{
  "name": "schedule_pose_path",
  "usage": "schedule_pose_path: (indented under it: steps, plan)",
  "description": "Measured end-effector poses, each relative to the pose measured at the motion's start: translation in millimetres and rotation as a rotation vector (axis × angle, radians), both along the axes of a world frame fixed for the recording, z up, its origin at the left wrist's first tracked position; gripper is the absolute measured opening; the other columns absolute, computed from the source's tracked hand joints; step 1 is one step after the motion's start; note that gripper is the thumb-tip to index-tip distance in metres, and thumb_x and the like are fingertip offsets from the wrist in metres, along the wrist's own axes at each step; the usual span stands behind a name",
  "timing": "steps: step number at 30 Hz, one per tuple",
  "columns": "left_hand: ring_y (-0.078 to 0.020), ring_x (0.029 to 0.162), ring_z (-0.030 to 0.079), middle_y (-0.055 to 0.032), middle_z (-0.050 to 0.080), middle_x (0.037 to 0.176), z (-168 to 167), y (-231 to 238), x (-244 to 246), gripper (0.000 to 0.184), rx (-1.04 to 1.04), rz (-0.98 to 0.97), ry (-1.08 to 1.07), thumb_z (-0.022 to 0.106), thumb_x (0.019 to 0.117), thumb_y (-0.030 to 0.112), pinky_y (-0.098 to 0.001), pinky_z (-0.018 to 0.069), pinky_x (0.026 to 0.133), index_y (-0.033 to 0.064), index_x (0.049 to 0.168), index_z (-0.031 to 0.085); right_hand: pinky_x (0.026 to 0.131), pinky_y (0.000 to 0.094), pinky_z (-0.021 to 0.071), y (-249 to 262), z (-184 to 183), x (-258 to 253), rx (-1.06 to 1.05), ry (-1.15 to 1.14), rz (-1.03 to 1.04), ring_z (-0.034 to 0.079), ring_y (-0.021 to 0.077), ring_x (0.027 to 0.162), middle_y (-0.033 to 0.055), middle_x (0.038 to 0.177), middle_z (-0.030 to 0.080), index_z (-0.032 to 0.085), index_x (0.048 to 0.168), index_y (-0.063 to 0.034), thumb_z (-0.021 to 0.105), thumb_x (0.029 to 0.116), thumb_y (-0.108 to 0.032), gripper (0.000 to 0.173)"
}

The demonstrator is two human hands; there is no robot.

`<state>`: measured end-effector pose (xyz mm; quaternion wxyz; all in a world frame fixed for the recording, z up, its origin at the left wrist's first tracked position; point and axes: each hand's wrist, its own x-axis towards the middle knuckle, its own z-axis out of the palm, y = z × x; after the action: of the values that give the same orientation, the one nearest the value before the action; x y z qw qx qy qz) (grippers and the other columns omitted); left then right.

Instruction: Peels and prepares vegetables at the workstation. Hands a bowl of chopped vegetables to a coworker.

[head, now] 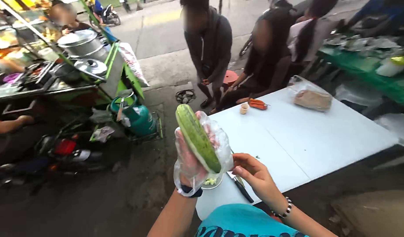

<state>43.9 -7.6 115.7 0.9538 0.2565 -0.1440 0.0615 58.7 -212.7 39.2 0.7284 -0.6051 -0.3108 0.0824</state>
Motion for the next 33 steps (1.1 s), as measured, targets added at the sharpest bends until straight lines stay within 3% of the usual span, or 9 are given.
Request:
schedule_pose_path:
  steps: [2,6,9,15,18,21,27,31,33]
  plan:
    - [-0.0165,0.084,0.069,-0.0063,0.069,0.100,8,-1,-4,0.064,-0.030,0.047,0.008,0.065,0.0875,0.066,-0.0312,0.0602,0.074,0.0132,0.124,0.063,0.079,0.0325,0.0626,2,7,-1,0.034,-0.080,-0.047,0.070,0.0174,0.095,0.0080,0.115,0.069,0.061,0.129,-0.0045,0.066,0.1007,-0.025,0.035]
    - [-0.0188,0.113,0.065,-0.0061,0.060,0.138,19,0,-12,0.059,-0.082,0.071,-0.058,0.043,0.1030,0.058,-0.0345,0.0573,0.092,0.0152,0.142,0.055,0.077,0.0267,0.0617,10,21,1,0.028,-0.367,-0.125,0.066,0.0133,0.098,0.0039,0.121,0.060,0.060,0.130,-0.0177,0.072,0.0950,-0.019,0.037]
    - [-0.0178,0.125,0.061,-0.0048,0.054,0.149,23,1,-17,0.064,-0.137,0.062,-0.064,0.033,0.1055,0.058,-0.0341,0.0536,0.100,0.0148,0.149,0.050,0.077,0.0210,0.0591,23,33,5,0.010,-0.574,-0.178,0.063,0.0081,0.099,0.0049,0.122,0.054,0.059,0.131,-0.0206,0.073,0.0927,-0.014,0.041]
    - [-0.0189,0.115,0.066,-0.0052,0.062,0.138,24,-6,-25,0.066,-0.164,0.106,0.023,0.028,0.1030,0.065,-0.0357,0.0576,0.093,0.0198,0.144,0.054,0.073,0.0169,0.0547,41,48,13,0.012,-0.694,-0.224,0.061,0.0059,0.090,0.0084,0.112,0.058,0.061,0.124,-0.0112,0.073,0.0930,-0.014,0.033]
    - [-0.0193,0.097,0.071,-0.0051,0.071,0.112,26,-11,-29,0.069,-0.134,0.219,0.143,0.040,0.0940,0.076,-0.0369,0.0613,0.083,0.0227,0.132,0.061,0.070,0.0195,0.0562,40,53,14,0.029,-0.735,-0.250,0.064,0.0083,0.083,0.0093,0.098,0.066,0.069,0.106,-0.0058,0.065,0.0963,-0.009,0.011]
    - [-0.0202,0.087,0.071,-0.0073,0.071,0.099,25,-7,-28,0.072,-0.131,0.259,0.151,0.046,0.0907,0.077,-0.0358,0.0614,0.078,0.0193,0.131,0.061,0.070,0.0196,0.0553,36,49,13,0.022,-0.807,-0.212,0.064,0.0087,0.083,0.0061,0.094,0.066,0.067,0.099,-0.0084,0.064,0.0933,-0.008,0.007]
    - [-0.0206,0.080,0.071,-0.0090,0.070,0.093,23,-2,-32,0.071,-0.124,0.274,0.201,0.032,0.0994,0.071,-0.0352,0.0622,0.072,0.0108,0.126,0.059,0.067,0.0186,0.0527,37,18,-4,0.015,-0.883,-0.058,0.062,0.0095,0.079,0.0036,0.087,0.063,0.063,0.089,-0.0095,0.065,0.0896,-0.009,0.002]
    - [-0.0202,0.080,0.072,-0.0093,0.071,0.094,15,-6,-33,0.067,-0.123,0.244,0.134,0.048,0.0952,0.070,-0.0326,0.0617,0.069,0.0125,0.129,0.059,0.066,0.0170,0.0521,37,7,-5,-0.036,-0.853,-0.001,0.062,0.0080,0.078,0.0040,0.087,0.063,0.062,0.090,-0.0092,0.064,0.0898,-0.010,0.001]
    - [-0.0187,0.079,0.071,-0.0082,0.071,0.094,13,-10,-33,0.069,-0.084,0.263,0.118,0.046,0.0949,0.072,-0.0312,0.0615,0.069,0.0129,0.129,0.059,0.065,0.0161,0.0513,38,1,-4,-0.049,-0.842,0.008,0.061,0.0070,0.077,0.0034,0.086,0.062,0.062,0.088,-0.0095,0.063,0.0893,-0.010,0.002]
